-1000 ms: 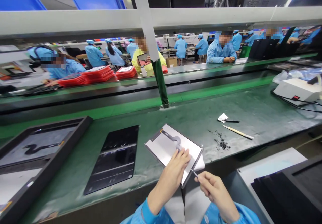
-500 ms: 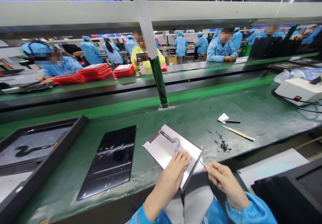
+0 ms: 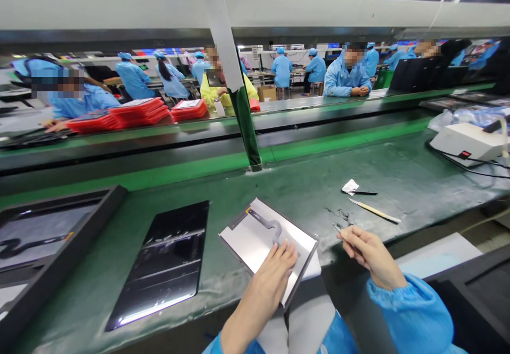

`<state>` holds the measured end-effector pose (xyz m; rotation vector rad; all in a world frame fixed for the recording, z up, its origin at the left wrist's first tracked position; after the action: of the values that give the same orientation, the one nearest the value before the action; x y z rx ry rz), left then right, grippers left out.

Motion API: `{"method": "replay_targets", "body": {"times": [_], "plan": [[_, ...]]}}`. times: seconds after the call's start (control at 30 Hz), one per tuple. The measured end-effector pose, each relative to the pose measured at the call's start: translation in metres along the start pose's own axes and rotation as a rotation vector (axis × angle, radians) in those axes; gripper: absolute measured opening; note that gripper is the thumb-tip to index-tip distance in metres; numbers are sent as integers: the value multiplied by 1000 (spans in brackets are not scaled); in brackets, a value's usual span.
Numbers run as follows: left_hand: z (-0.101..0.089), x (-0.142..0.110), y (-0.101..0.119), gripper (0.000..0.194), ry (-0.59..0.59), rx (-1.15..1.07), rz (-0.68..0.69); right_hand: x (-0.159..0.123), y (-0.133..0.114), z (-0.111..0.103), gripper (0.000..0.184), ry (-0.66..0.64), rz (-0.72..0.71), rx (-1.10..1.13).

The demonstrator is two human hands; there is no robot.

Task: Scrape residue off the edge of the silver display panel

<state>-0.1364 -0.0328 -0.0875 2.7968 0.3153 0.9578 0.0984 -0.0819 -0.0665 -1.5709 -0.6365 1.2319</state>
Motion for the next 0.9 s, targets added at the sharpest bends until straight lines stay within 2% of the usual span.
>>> {"method": "replay_targets", "body": {"times": [0.57, 0.9], "plan": [[0, -1, 0, 41, 23, 26, 7, 42, -42, -49, 42, 216, -110, 124], [0, -2, 0, 39, 26, 30, 25, 56, -66, -68, 36, 286, -173, 182]]}}
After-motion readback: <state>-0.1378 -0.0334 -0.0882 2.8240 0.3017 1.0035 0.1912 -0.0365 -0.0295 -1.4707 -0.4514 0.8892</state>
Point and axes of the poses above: each hand's wrist, its own x-axis towards the middle knuckle, its own z-axis out of the palm, y = z × x, the point moved 5 cm from there along x, towards the middle knuckle, and after that the axes turned 8 degrees about z, right-handed, at the moved point
